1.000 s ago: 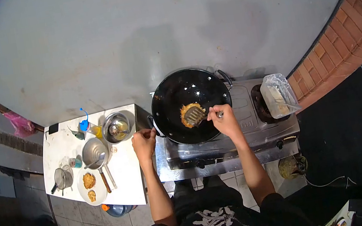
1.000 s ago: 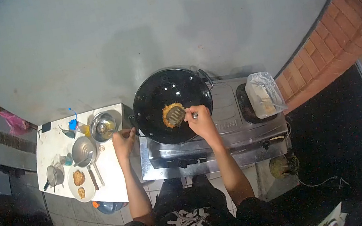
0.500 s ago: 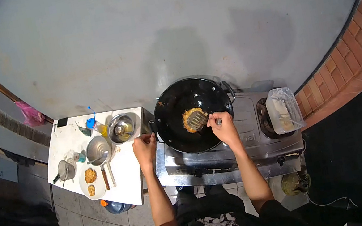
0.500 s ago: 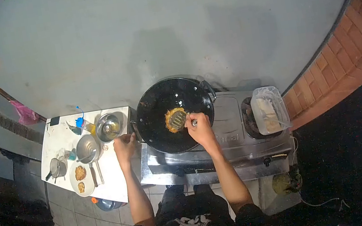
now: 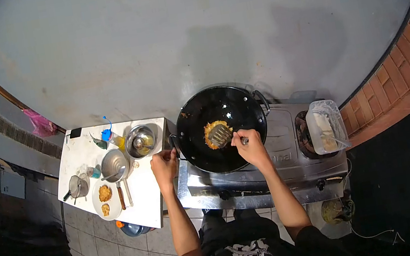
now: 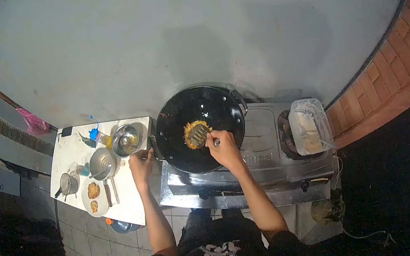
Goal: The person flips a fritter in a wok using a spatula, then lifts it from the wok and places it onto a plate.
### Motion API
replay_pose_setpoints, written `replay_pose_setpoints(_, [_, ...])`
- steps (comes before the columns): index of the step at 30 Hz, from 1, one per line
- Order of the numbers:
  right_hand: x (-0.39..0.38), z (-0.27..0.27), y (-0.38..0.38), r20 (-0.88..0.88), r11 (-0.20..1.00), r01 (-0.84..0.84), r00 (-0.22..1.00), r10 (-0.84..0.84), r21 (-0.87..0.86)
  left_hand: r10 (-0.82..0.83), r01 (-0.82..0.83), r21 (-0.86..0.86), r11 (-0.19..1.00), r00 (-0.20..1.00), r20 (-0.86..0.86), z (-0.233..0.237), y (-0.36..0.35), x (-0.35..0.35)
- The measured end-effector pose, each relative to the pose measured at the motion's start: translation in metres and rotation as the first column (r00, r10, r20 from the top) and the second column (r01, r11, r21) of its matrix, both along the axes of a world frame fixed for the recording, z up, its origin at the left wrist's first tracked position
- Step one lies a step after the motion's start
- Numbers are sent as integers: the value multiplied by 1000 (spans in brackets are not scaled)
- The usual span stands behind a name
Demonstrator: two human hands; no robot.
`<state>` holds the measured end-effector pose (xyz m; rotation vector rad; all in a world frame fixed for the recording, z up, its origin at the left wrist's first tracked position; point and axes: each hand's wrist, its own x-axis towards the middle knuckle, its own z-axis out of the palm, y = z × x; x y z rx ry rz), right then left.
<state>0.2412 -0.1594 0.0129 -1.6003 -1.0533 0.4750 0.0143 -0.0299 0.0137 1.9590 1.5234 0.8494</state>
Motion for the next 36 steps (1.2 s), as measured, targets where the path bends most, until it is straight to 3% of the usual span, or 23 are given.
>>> replay_pose_setpoints(8, [8,11,-10,102,999,-1,995,-3,33,26,-24,-66,998,999,30,4,-6,0])
replay_pose_setpoints(13, [15,32,-14,-20,985,-16,1000,19,170,14,-11,-70,997,999,38,0,-5,-5])
replay_pose_setpoints(15, [22,31,-19,54,989,4,998,-13,149,19,-16,-69,998,999,31,4,-10,-5])
replay_pose_setpoints(21, [21,23,-29,37,995,58,997,-61,83,16,-15,-59,998,999,33,0,-7,-8])
replay_pose_setpoints(23, [18,13,-26,-67,997,78,995,-76,26,2,1,-72,997,999,38,2,-7,-6])
replay_pose_setpoints(27, [6,-11,-12,-153,986,144,980,-130,79,-2,6,-83,997,999,48,9,-4,-2])
replay_pose_setpoints(36, [-20,-16,-14,-65,980,191,980,-188,46,-143,141,-117,983,990,-14,11,15,-13])
